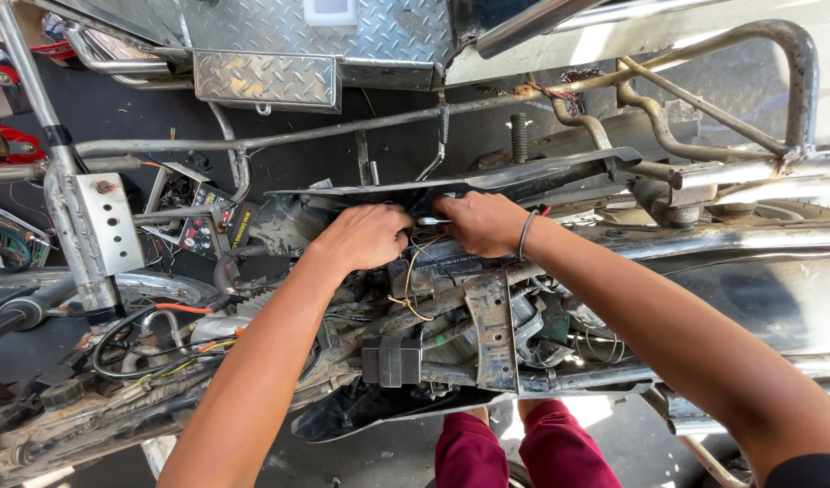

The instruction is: Repairing motorcycle electrical components and wiring using a wrench and manual manipulation.

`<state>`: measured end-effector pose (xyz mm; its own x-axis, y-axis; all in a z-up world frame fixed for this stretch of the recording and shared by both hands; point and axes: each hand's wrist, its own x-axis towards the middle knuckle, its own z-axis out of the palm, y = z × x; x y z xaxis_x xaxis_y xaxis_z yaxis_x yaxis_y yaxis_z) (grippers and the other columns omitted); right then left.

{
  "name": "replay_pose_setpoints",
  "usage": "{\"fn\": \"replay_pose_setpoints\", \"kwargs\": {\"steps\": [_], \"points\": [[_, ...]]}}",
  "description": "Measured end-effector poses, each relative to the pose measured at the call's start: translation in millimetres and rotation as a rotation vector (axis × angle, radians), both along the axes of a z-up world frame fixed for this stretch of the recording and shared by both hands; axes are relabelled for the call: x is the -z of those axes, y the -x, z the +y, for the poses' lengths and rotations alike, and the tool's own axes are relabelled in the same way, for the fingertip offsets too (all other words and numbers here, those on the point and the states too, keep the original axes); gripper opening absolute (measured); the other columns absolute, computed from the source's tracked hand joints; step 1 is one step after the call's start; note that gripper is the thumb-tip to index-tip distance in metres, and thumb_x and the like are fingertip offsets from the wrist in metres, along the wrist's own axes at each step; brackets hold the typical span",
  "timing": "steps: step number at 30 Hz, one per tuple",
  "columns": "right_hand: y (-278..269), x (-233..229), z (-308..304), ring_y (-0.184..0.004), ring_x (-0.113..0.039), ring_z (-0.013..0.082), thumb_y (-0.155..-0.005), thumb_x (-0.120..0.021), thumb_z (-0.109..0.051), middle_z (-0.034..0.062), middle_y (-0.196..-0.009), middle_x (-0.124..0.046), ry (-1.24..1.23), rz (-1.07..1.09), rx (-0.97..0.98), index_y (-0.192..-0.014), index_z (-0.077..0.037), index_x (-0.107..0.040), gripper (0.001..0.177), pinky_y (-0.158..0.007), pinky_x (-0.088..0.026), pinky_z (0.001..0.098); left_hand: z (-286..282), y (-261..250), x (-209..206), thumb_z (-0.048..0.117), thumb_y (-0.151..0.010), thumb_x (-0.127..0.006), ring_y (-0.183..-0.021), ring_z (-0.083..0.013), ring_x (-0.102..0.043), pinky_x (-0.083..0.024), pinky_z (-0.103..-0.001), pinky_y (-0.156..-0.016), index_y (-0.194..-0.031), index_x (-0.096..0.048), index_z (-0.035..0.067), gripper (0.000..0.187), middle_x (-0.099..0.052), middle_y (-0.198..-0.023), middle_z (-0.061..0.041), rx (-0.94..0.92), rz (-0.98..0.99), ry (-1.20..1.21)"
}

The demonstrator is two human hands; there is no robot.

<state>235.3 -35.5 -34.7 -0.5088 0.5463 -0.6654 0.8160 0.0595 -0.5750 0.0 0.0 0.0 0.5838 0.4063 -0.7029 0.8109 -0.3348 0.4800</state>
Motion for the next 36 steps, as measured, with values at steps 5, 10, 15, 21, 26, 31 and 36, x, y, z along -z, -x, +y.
{"fn": "replay_pose_setpoints", "kwargs": {"steps": [5, 10, 15, 21, 26, 31, 36], "points": [[-4.8, 1.7, -1.1, -0.108, -0.076, 0.0596, -0.110, -0.055, -0.034, 0.0326, -0.110, -0.079, 0.012, 0.029, 0.054, -0.133, -0.013, -0.062, 0.031, -0.098, -0.060, 0.0701, -1.4, -3.4, -16.5, 0.022, -0.106, -0.052, -0.107, -0.0467, -0.077, -0.062, -0.057, -0.092, -0.128, -0.081, 0.004, 0.041, -0.082, -0.112, -0.020, -0.139, -0.043, 0.083], [-12.5, -14.6, -1.6, -0.102, -0.076, 0.0614, -0.112, -0.051, -0.029, 0.0341, -0.105, -0.079, 0.029, 0.102, 0.091, -0.138, -0.014, -0.057, 0.030, -0.093, -0.060, 0.0714, -3.1, -9.0, -22.6, 0.027, -0.104, -0.052, -0.110, -0.0546, -0.075, -0.061, -0.065, -0.094, -0.117, -0.080, 0.004, 0.039, -0.081, -0.115, -0.025, -0.229, -0.004, 0.098], [-20.0, -16.4, 4.8, -0.101, -0.073, 0.0663, -0.113, -0.050, -0.027, 0.0388, -0.106, -0.077, 0.049, 0.177, 0.129, -0.139, -0.011, -0.055, 0.032, -0.092, -0.057, 0.0754, -24.9, -11.0, -40.5, 0.019, -0.100, -0.058, -0.076, -0.0400, -0.078, -0.065, -0.050, -0.068, -0.108, -0.077, 0.008, 0.024, -0.072, -0.087, -0.013, -0.211, 0.076, -0.238], [-31.5, -15.3, -7.0, -0.087, -0.075, 0.0595, -0.113, -0.050, -0.026, 0.0270, -0.095, -0.079, -0.024, 0.219, 0.133, -0.132, -0.019, -0.053, 0.021, -0.081, -0.059, 0.0693, -33.0, -27.3, -87.2, 0.014, -0.103, -0.045, -0.073, -0.0378, -0.076, -0.062, -0.047, -0.067, -0.113, -0.074, 0.002, 0.032, -0.070, -0.095, -0.016, -0.357, 0.008, 0.045], [-41.5, -59.3, -7.0, -0.085, -0.075, 0.0592, -0.111, -0.056, -0.021, 0.0280, -0.091, -0.078, -0.124, 0.252, 0.147, -0.126, -0.014, -0.058, 0.017, -0.078, -0.059, 0.0692, -39.1, -32.9, -86.9, -0.002, -0.100, -0.050, -0.080, -0.0441, -0.077, -0.064, -0.050, -0.067, -0.133, -0.070, -0.005, 0.039, -0.073, -0.112, -0.026, -0.270, -0.062, 0.034], [-73.1, -121.0, -16.1, -0.085, -0.080, 0.0547, -0.107, -0.064, -0.008, 0.0288, -0.091, -0.081, -0.218, 0.383, 0.310, -0.120, -0.003, -0.066, 0.014, -0.076, -0.062, 0.0633, -46.0, -52.6, -57.2, -0.016, -0.102, -0.054, -0.078, -0.0449, -0.079, -0.066, -0.049, -0.061, -0.142, -0.064, -0.012, 0.041, -0.073, -0.116, -0.034, -0.217, -0.273, -0.145], [-108.4, -93.6, -32.8, -0.089, -0.078, 0.0428, -0.108, -0.071, -0.008, 0.0178, -0.091, -0.079, -0.355, 0.374, 0.392, -0.112, -0.004, -0.070, 0.006, -0.079, -0.062, 0.0524, -45.7, -82.6, -40.4, 0.017, -0.103, -0.081, -0.071, -0.0454, -0.079, -0.064, -0.055, -0.054, -0.125, -0.059, -0.001, 0.036, -0.075, -0.087, -0.027, -0.170, -0.288, -0.346]]}}
